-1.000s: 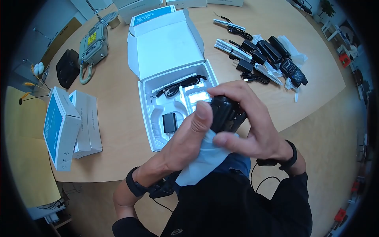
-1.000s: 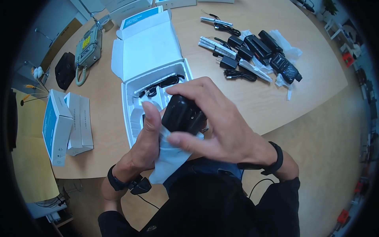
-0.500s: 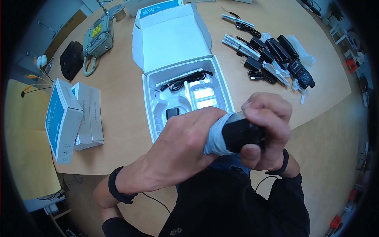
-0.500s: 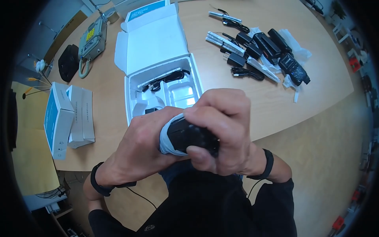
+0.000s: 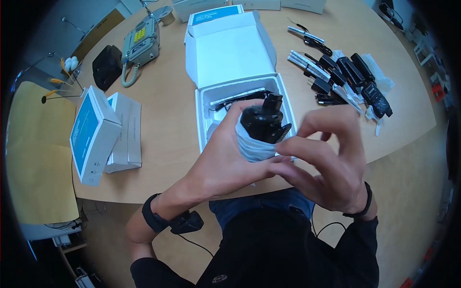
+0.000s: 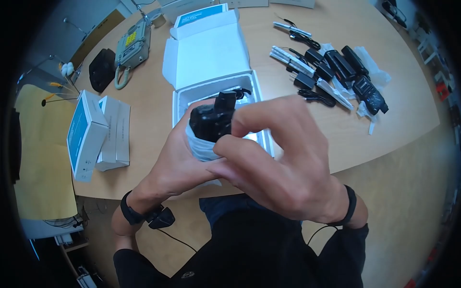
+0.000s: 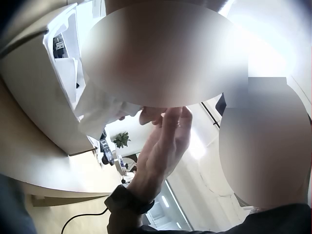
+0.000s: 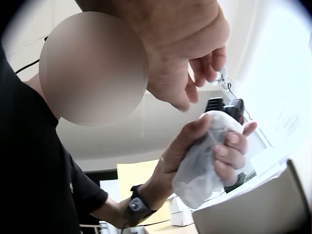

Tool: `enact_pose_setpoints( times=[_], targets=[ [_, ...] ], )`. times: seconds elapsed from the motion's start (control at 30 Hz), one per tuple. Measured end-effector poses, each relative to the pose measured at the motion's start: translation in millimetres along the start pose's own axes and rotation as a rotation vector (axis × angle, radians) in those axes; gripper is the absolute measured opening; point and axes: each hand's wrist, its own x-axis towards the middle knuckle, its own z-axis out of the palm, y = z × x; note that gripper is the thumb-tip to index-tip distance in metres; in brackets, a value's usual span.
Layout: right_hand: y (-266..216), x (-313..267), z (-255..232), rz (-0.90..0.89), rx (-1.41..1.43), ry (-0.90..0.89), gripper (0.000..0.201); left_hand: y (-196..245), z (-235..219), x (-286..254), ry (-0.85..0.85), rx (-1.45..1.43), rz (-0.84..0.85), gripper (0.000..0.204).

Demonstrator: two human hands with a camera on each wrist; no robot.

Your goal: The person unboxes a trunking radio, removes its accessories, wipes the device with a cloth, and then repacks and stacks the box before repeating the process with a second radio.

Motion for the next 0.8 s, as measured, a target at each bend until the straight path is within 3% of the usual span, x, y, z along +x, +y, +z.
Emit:
enact_pose_setpoints(
  times=[0.03, 0.1, 0.2, 0.23, 0.3, 0.4, 0.43, 0.47, 0.5, 0.57, 0.67, 0.7, 0.8],
  targets=[
    [-3.6, 3.0, 3.0, -0.005, 0.004, -0.003, 0.044, -0.9, 2.4, -1.0, 0.047, 0.045, 0.049, 0.080],
    [-11.6, 11.4, 10.2, 0.182, 0.066, 0.018, 0.036, -5.3, 5.2, -3.1, 0.078, 0.036, 0.089, 0.080],
    [-15.6, 17.2, 5.5, 0.193, 0.096, -0.043, 0.034, -5.0, 7.0, -4.9, 0.133, 0.113, 0.146, 0.077],
    [-15.6, 18.6, 6.2, 0.194, 0.106, -0.060, 0.034, 1.7, 3.4, -7.1, 0.065, 0.176, 0.114, 0.085],
    [-13.0, 27.9, 7.9, 0.142, 0.151, -0.055, 0.031, 3.3, 3.4, -7.6, 0.077, 0.065, 0.077, 0.075],
    [-16.5, 45.2, 9.8, 0.201, 0.090, -0.054, 0.030, 13.3, -10.2, 0.8, -0.061, 0.008, 0.024, 0.069],
    [-13.6, 53.4, 8.8, 0.143, 0.027, -0.053, 0.032, 16.3, -12.9, 5.5, -0.111, -0.033, 0.047, 0.068],
    [-8.6, 62.8, 7.2, 0.087, -0.034, -0.041, 0.033, 26.6, -19.8, 2.5, -0.167, -0.036, -0.071, 0.062],
    [-2.8, 73.4, 4.5, 0.036, -0.105, -0.028, 0.034, 30.2, -24.2, 3.5, -0.172, -0.034, -0.061, 0.062],
    [7.2, 92.9, 4.0, -0.031, -0.175, -0.105, 0.030, 32.7, -24.2, 9.6, -0.214, -0.247, -0.112, 0.055],
    [15.3, 115.3, 7.6, -0.085, -0.250, -0.118, 0.029, 29.2, -28.9, 23.0, -0.160, -0.376, -0.111, 0.053],
    [16.7, 120.4, 9.0, -0.091, -0.166, -0.103, 0.029, 29.9, -31.3, 25.9, -0.094, -0.458, -0.091, 0.052],
    [23.1, 126.3, 7.9, -0.083, -0.094, -0.102, 0.028, 21.5, -43.8, 41.6, -0.144, -0.462, -0.071, 0.052]
  ],
)
